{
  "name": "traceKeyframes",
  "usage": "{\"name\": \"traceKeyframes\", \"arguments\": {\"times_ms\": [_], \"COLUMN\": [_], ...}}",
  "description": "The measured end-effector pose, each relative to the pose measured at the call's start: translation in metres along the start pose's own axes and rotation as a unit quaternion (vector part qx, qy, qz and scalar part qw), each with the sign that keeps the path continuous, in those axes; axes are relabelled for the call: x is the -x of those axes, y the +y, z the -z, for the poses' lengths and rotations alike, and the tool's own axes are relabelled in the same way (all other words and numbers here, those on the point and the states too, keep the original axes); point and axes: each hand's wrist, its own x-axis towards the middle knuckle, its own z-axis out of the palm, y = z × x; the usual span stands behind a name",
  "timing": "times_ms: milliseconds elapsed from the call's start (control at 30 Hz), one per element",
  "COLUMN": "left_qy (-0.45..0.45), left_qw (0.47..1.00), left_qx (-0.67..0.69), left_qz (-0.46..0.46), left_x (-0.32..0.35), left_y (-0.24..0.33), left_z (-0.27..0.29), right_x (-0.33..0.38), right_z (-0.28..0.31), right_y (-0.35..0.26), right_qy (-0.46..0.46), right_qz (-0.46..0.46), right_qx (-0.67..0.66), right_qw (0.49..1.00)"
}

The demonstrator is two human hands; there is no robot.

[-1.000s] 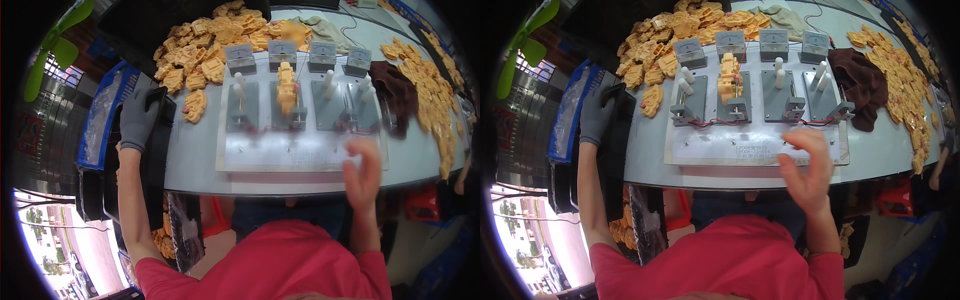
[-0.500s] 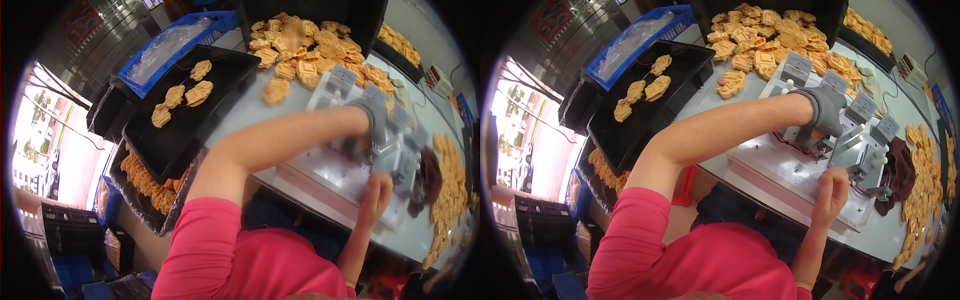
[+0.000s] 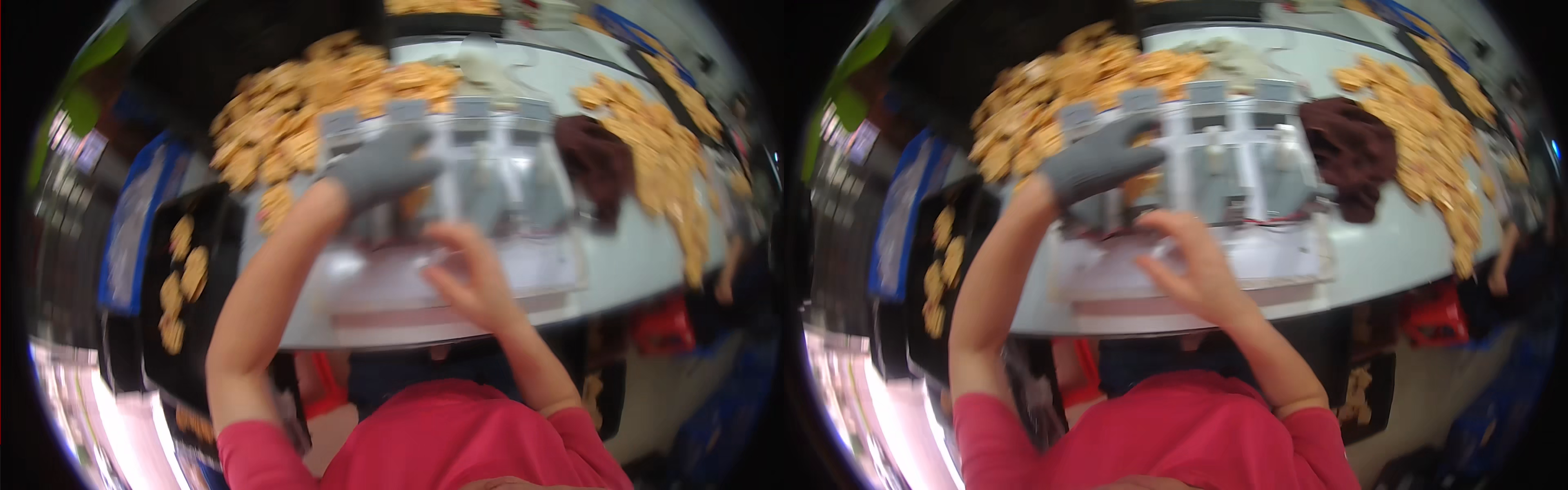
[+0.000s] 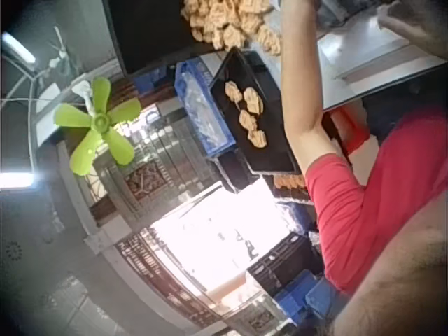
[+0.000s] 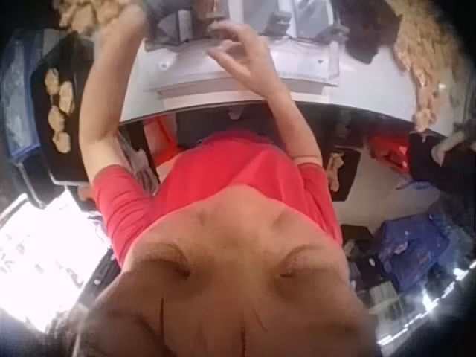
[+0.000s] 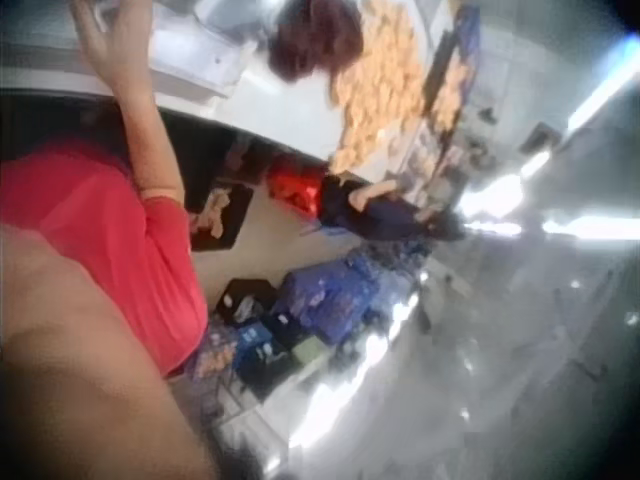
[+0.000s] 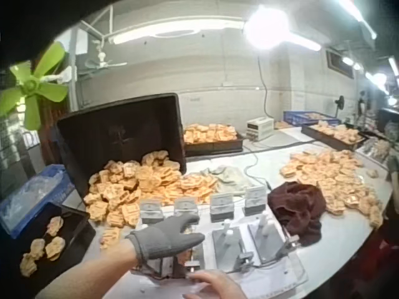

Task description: The person tests plastic mechanical components by mounting them onto testing fixtures, activating the test machine, removing tested components, and placing them into a tray.

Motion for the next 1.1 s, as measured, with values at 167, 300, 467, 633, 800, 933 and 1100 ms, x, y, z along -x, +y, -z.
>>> {"name": "traceKeyframes", "arguments": {"times_ms": [167, 300, 467, 633, 800, 933, 1100], "left_qy": [0.025, 0.108, 0.349, 0.503, 0.386, 0.294, 0.173], "left_qw": [0.998, 0.958, 0.933, 0.806, 0.841, 0.947, 0.971], "left_qx": [0.044, 0.259, -0.083, -0.084, -0.284, 0.082, -0.138], "left_qz": [0.030, -0.055, 0.016, 0.301, 0.251, 0.103, 0.093], "left_x": [0.009, 0.043, 0.137, 0.275, 0.260, 0.166, 0.079], "left_y": [0.033, 0.012, -0.141, -0.267, -0.257, -0.232, -0.212], "left_z": [0.008, 0.050, 0.137, 0.140, 0.124, 0.068, 0.011], "right_x": [0.002, 0.003, 0.005, 0.006, 0.005, 0.004, 0.004], "right_z": [0.006, 0.007, 0.004, 0.004, 0.005, 0.003, 0.004], "right_y": [-0.002, -0.002, 0.001, 0.002, -0.003, -0.006, -0.008], "right_qy": [-0.016, -0.039, -0.016, -0.020, -0.038, -0.037, -0.032], "right_qz": [0.014, -0.008, 0.023, 0.026, -0.011, -0.022, -0.028], "right_qx": [-0.073, -0.091, -0.098, -0.096, -0.090, -0.082, -0.070], "right_qw": [0.997, 0.995, 0.995, 0.995, 0.995, 0.996, 0.997]}}
